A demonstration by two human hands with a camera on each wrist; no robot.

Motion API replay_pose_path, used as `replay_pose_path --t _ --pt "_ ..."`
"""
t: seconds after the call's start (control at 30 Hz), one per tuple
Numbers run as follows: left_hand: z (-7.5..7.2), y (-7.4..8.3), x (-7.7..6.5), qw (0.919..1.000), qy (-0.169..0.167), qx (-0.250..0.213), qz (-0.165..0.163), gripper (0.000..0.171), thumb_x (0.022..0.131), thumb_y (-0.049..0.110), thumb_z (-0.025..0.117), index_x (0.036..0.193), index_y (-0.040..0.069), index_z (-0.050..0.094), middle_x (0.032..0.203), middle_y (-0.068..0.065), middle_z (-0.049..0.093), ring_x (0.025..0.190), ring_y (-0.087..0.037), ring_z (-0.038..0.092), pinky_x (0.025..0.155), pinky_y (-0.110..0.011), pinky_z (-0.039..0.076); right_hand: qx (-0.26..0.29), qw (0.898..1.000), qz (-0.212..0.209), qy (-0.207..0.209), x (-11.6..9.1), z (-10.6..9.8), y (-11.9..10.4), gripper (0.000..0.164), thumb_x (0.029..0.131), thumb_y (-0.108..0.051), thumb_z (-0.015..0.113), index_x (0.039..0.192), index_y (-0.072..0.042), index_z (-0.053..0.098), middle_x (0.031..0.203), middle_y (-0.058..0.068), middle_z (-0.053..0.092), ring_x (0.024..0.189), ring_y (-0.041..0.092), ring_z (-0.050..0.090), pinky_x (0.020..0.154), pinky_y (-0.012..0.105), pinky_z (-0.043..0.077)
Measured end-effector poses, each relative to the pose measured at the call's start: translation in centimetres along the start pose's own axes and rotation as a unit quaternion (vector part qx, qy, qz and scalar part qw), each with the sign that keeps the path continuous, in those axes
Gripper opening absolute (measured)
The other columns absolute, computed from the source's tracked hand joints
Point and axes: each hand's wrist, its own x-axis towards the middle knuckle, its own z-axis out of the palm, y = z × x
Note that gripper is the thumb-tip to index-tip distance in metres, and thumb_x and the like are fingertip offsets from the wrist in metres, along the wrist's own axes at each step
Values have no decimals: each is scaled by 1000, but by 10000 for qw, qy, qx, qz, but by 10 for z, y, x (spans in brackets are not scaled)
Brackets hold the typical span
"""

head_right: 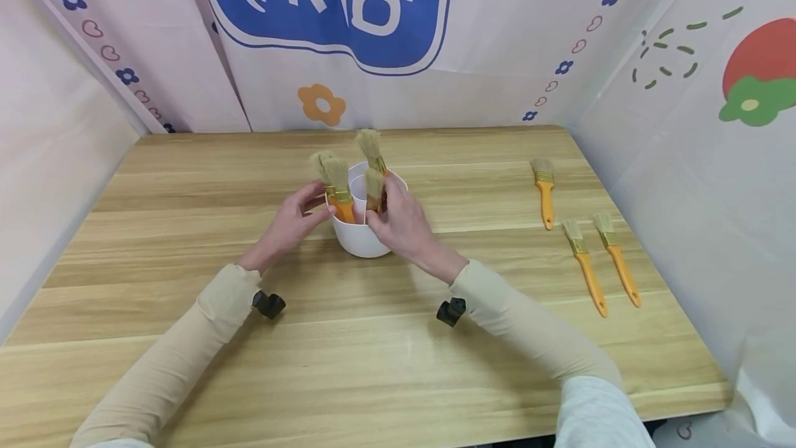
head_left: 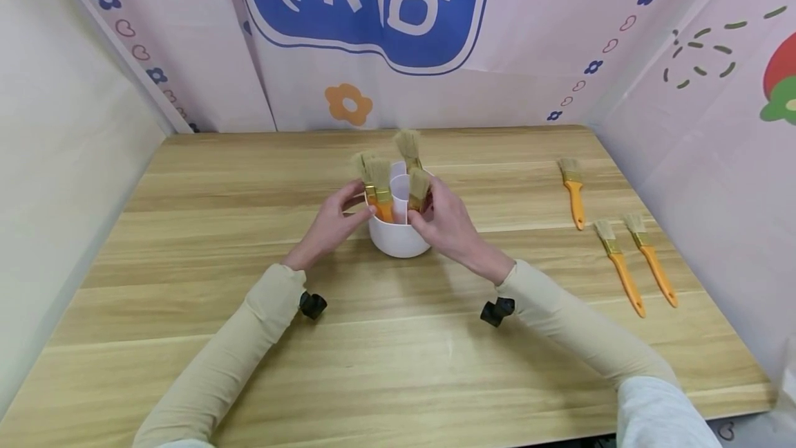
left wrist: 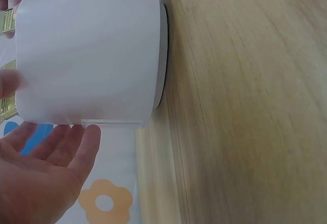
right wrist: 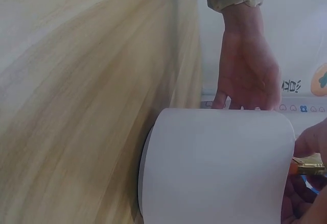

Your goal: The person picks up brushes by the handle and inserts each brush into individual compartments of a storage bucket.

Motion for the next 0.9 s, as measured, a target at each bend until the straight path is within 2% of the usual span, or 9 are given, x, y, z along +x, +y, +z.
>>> replay_pose_path --t 0.27,0.47,0.67,0.77,0.9 --pt "0 1 1 10000 7 -47 15 62 91 18 58 145 2 30 148 -17 36 134 -35 40 109 -47 39 32 9995 297 49 1 -2 0 32 81 -4 65 107 7 49 91 17 58 77 24 57 64 29 50" --pt "1 1 0 10000 4 -37 -68 64 91 19 58 145 3 29 149 -17 35 134 -34 40 109 -47 39 209 9984 490 190 2 -6 3 41 80 -5 66 114 8 47 98 20 59 85 29 59 70 34 53" --pt "1 -1 1 10000 25 -43 -61 64 91 19 58 146 4 29 149 -16 35 134 -34 40 109 -47 39 396 9955 571 640 6 -12 11 43 79 -6 68 115 9 48 98 20 58 85 29 55 70 34 48" --pt "1 -2 1 9999 42 -86 -60 63 91 19 58 145 3 29 149 -17 35 134 -34 40 108 -46 39 496 9937 669 744 8 -13 17 47 79 -7 68 118 9 47 99 19 58 86 28 54 73 37 48" --pt "1 -2 2 9999 43 -110 -76 63 91 18 58 145 3 29 149 -17 34 134 -34 40 109 -47 38 541 9921 795 803 9 -15 23 50 80 -9 69 121 9 46 98 18 58 86 28 54 76 36 47"
